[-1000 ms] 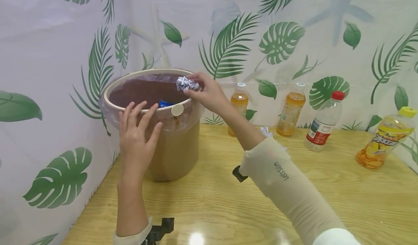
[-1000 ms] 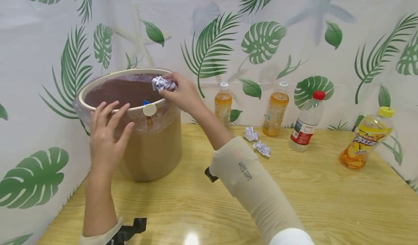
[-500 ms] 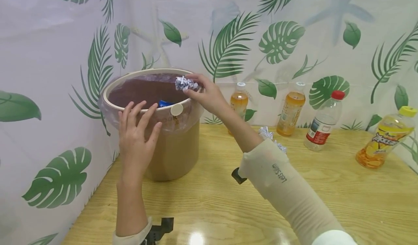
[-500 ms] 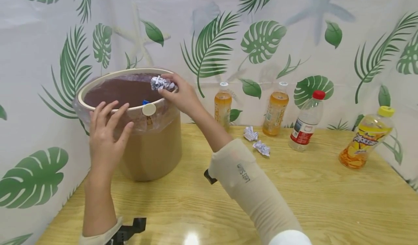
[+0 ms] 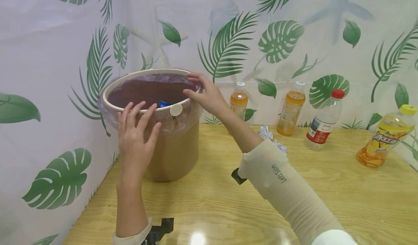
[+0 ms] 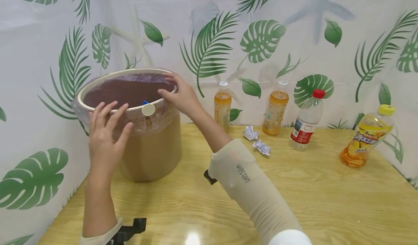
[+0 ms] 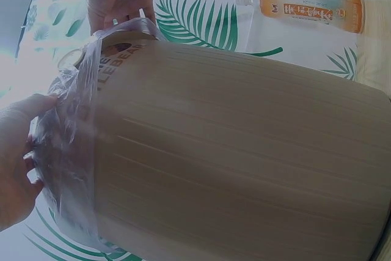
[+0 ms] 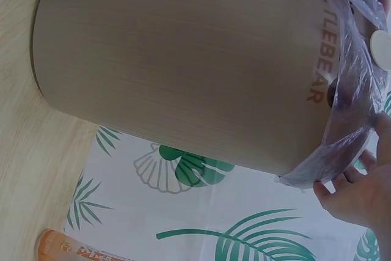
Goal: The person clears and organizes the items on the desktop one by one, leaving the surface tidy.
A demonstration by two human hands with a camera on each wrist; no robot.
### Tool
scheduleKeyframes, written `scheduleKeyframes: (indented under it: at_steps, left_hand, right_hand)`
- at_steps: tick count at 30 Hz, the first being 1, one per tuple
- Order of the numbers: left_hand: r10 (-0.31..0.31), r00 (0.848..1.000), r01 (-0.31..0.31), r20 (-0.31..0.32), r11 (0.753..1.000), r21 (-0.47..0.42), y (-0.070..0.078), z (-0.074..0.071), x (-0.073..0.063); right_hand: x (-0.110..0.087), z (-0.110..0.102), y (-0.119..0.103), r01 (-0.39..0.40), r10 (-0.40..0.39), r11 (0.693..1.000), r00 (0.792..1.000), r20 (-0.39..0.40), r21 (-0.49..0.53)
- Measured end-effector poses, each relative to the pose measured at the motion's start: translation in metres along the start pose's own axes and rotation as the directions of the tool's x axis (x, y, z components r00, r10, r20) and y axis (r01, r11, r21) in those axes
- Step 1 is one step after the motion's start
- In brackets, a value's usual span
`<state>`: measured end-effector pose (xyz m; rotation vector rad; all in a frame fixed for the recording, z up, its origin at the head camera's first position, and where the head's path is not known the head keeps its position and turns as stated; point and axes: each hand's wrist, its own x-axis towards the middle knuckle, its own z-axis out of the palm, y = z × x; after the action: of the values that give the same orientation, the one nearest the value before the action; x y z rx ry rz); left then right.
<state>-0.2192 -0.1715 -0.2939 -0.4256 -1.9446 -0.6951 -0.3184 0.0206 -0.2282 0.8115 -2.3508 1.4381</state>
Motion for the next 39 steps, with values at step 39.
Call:
scheduleKeyframes:
  at_steps: [39]
  left_hand:
    - [0.000, 1.000, -0.001, -0.014, 1.000, -0.002, -0.001, 0.001, 0.001]
  right_hand:
    - [-0.088, -0.102, 0.084, -0.048, 0.032, 0.996, 0.977, -0.212, -0.070]
